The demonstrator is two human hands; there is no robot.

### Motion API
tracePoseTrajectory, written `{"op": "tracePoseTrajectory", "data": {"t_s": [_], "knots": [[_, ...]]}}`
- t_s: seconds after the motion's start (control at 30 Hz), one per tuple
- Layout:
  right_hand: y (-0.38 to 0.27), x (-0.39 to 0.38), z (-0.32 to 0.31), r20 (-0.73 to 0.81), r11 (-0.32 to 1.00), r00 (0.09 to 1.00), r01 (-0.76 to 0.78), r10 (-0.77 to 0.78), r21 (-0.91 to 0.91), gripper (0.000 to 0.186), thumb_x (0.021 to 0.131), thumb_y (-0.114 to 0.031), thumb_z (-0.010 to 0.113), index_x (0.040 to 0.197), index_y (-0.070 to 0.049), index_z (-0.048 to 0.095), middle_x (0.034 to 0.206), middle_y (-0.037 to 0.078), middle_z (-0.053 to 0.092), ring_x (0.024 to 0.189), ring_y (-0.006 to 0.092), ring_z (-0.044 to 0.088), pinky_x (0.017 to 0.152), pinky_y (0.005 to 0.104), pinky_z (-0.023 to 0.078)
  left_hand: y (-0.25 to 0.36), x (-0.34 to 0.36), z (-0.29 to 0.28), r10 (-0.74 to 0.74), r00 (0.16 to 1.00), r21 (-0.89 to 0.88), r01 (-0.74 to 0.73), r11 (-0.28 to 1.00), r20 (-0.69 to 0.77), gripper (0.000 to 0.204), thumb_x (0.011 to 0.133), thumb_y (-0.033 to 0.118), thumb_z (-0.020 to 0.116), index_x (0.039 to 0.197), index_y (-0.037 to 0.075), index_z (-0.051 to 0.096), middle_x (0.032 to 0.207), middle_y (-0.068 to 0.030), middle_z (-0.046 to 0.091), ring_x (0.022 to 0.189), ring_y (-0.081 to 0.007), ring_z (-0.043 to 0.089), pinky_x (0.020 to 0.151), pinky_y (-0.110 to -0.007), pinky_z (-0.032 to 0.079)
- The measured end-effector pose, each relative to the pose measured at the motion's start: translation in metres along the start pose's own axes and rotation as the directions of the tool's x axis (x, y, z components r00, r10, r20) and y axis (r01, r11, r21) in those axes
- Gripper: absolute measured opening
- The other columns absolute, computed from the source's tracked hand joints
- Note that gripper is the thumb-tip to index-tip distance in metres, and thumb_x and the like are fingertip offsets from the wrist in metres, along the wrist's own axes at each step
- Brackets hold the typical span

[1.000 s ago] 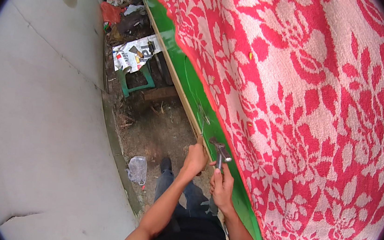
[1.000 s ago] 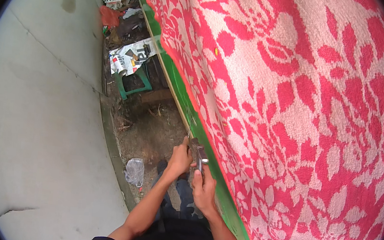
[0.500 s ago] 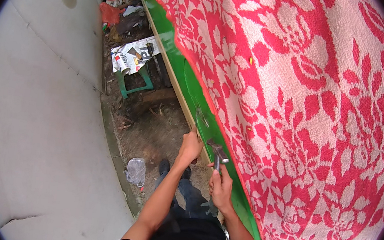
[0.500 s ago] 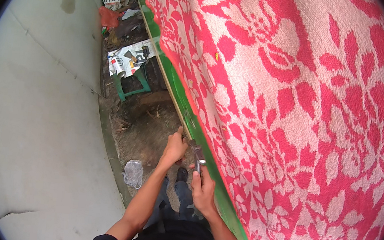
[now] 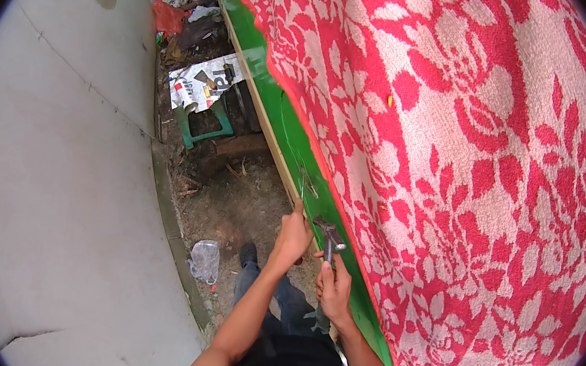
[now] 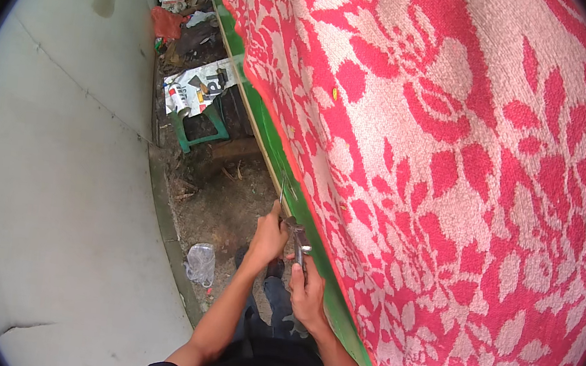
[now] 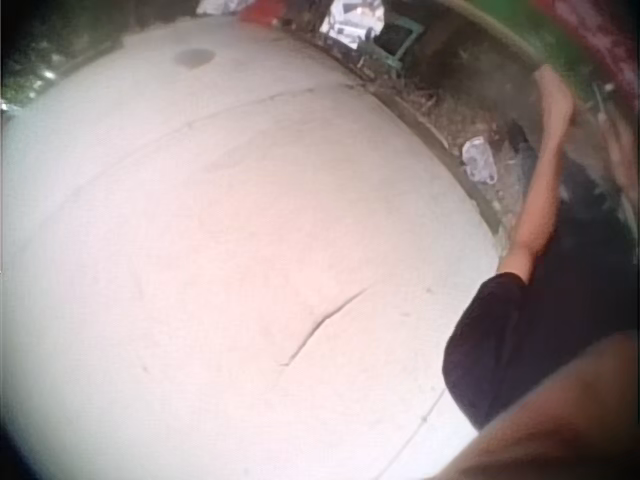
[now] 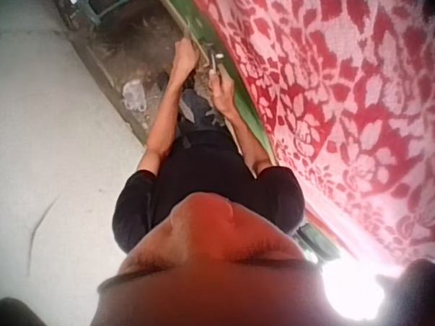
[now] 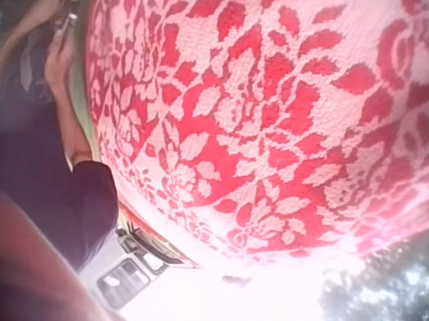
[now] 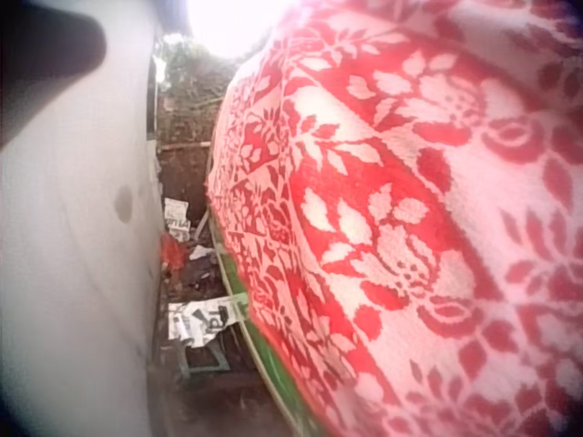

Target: The person ignites a blowtorch and applies heat to a small area on the green vehicle's side panel. Then they use a hammer and a metal tool to tap and pry at the same spot, working on a localized repair.

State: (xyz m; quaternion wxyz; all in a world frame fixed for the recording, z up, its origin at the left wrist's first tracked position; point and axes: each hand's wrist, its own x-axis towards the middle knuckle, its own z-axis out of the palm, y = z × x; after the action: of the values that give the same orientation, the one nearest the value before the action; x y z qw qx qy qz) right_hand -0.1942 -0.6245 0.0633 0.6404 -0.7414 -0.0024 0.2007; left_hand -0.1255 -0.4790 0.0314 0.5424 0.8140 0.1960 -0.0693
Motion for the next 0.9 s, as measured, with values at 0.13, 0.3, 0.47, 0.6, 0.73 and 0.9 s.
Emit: {"op": "tracePoseTrajectory", "data": {"t_s": [0.13,0.3,0.47,0.6,0.73,0.9], "knots": [[0.001,0.006,-0.001,0.001,0.998,0.999,0.054,-0.054,-0.039,0.029,0.11,-0.03,0.044,0.125,-0.008,0.054,0.059,-0.007,0.033,0.045,0.0017,0.029,0.041,0.0215,0.024,-0.01,0.007,0.001,-0.042,0.999,-0.07,0.043,0.997,0.021,0.053,0.089,-0.004,0.049,0.14,-0.015,0.04,0.079,-0.0393,0.063,0.082,-0.0517,0.068,0.071,-0.054,0.055],[-0.009,-0.004,0.001,0.003,0.997,0.999,-0.054,0.054,0.055,0.029,0.11,-0.029,0.044,0.125,-0.008,0.053,0.059,-0.007,0.033,0.046,0.0018,0.029,0.042,0.0215,0.024,-0.006,-0.001,0.003,0.075,0.996,0.024,-0.074,0.997,-0.046,0.054,0.09,-0.004,0.049,0.141,-0.014,0.039,0.078,-0.0369,0.064,0.077,-0.0499,0.068,0.065,-0.054,0.053],[-0.005,-0.007,-0.002,0.003,0.999,0.999,-0.036,0.036,0.038,0.029,0.11,-0.03,0.043,0.126,-0.008,0.053,0.059,-0.007,0.033,0.046,0.0017,0.029,0.042,0.0213,0.024,0.019,-0.01,-0.012,-0.088,0.993,-0.069,0.094,0.993,0.08,0.057,0.089,-0.005,0.05,0.144,-0.015,0.037,0.078,-0.037,0.064,0.076,-0.0478,0.07,0.066,-0.053,0.054],[-0.007,-0.017,-0.001,0.009,0.996,0.998,-0.057,0.057,0.069,0.029,0.11,-0.03,0.043,0.126,-0.008,0.053,0.059,-0.007,0.033,0.045,0.0015,0.029,0.041,0.021,0.024,0.004,-0.011,0.005,0.0,1.0,-0.009,0.0,1.0,-0.017,0.059,0.089,-0.004,0.051,0.146,-0.011,0.037,0.08,-0.0377,0.064,0.079,-0.0476,0.07,0.068,-0.052,0.054],[-0.008,-0.024,-0.004,-0.017,0.992,0.996,-0.081,0.083,0.098,0.029,0.111,-0.029,0.042,0.126,-0.007,0.052,0.059,-0.006,0.033,0.045,0.0014,0.028,0.041,0.0208,0.024,0.001,-0.005,0.015,-0.001,0.997,0.02,0.002,1.0,-0.076,0.062,0.089,-0.004,0.051,0.149,-0.008,0.036,0.083,-0.0375,0.065,0.083,-0.0487,0.069,0.07,-0.053,0.054],[-0.007,-0.029,-0.011,-0.02,0.99,0.994,-0.1,0.103,0.1,0.029,0.11,-0.029,0.042,0.125,-0.007,0.053,0.059,-0.006,0.033,0.045,0.0016,0.028,0.041,0.0211,0.023,0.005,-0.015,0.007,-0.003,1.0,0.007,0.003,1.0,-0.019,0.062,0.089,-0.004,0.05,0.148,-0.012,0.034,0.082,-0.0363,0.065,0.084,-0.0484,0.069,0.072,-0.054,0.053]]}}
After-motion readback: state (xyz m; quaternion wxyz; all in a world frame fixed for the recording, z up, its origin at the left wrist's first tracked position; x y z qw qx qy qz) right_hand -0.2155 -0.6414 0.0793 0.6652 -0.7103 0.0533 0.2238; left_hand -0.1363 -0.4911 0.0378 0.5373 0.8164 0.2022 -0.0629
